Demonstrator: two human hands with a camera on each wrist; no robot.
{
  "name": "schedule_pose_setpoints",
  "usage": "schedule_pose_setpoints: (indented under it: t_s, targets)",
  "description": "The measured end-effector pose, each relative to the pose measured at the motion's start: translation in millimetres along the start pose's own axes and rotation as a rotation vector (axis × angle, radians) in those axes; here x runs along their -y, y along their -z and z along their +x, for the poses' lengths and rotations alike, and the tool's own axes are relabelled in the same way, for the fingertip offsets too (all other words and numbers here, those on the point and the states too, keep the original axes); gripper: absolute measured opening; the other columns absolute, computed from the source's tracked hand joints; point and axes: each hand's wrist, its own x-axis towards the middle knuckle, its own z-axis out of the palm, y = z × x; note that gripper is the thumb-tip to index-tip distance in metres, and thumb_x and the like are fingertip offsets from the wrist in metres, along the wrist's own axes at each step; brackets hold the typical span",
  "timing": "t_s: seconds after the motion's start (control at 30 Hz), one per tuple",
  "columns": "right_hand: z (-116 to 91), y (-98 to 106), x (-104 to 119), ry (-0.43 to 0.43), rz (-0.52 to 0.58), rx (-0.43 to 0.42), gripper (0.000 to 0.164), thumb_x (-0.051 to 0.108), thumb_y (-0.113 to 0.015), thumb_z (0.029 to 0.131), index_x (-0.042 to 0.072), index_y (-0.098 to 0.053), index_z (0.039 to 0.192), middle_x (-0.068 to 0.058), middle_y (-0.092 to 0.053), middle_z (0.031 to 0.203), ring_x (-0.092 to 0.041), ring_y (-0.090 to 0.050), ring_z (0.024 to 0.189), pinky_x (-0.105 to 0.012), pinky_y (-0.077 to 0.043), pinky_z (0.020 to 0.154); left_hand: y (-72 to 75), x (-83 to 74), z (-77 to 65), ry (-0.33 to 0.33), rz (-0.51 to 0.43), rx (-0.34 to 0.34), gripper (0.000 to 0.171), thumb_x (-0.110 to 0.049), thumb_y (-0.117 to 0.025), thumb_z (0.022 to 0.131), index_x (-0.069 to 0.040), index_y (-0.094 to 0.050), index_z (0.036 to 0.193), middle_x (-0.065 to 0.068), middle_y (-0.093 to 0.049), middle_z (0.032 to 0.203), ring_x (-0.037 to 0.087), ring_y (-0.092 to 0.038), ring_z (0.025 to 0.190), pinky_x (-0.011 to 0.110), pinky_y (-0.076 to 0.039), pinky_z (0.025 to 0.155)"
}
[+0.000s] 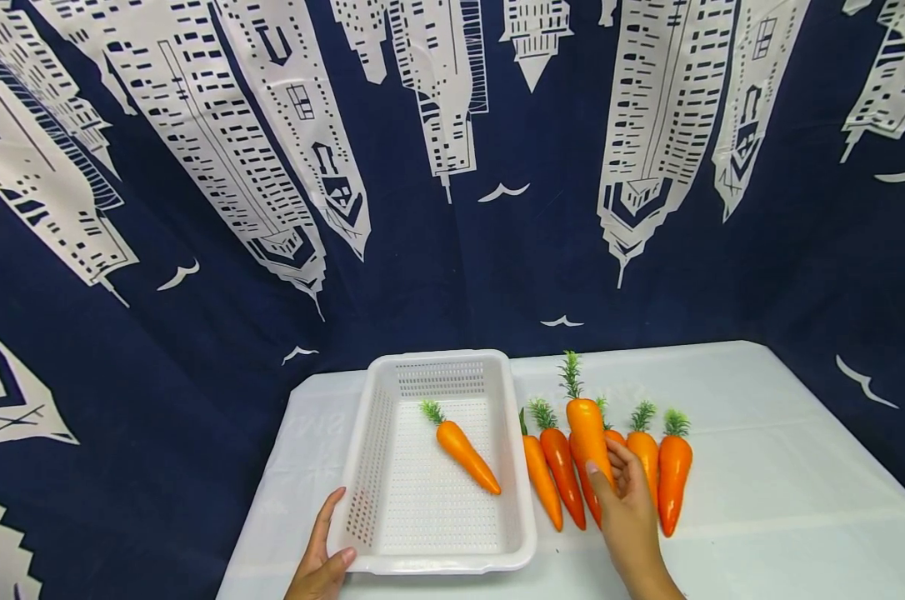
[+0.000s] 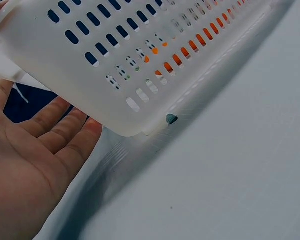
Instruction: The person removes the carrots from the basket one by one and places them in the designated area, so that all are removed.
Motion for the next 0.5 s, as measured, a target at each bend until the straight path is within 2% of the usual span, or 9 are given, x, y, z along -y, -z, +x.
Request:
schedule_pose_setpoints:
  t_s: [0.13,0.37,0.5]
  targets:
    - [1,5,-3,-0.004,-0.022,-0.003,0.055,0.030,-0.054,0.105,0.014,-0.033,0.153,0.003,-0.043,0.135,-0.005,-0.047,0.111,-0.006,-0.043,0.088,-0.9,-0.3,-0.2,-0.006,0.007,-0.003,0.090,-0.007,-0.049,0.097,-0.027,0.013,0.159,0.005,0.015,0.157,-0.019,-0.038,0.129,0.014,-0.039,0.107]
    - [3,14,-7,0.036,-0.012,-0.046,0.054,0.021,-0.053,0.105,0.008,-0.032,0.153,0.003,-0.046,0.129,-0.004,-0.049,0.109,-0.006,-0.044,0.086,-2.1,-1.1,-1.6,-0.014,0.008,0.005,0.088,-0.007,-0.047,0.099,-0.028,0.014,0.159,-0.002,0.011,0.154,-0.019,-0.036,0.130,0.014,-0.037,0.108]
    - [3,20,-7,0.011,-0.030,-0.065,0.054,0.025,-0.053,0.105,0.009,-0.032,0.152,0.006,-0.046,0.129,-0.003,-0.047,0.110,-0.004,-0.041,0.087,-2.0,-1.1,-1.2,-0.014,0.006,0.009,0.088,-0.007,-0.047,0.099,-0.027,0.014,0.159,-0.002,0.011,0.154,-0.020,-0.036,0.130,0.013,-0.037,0.108]
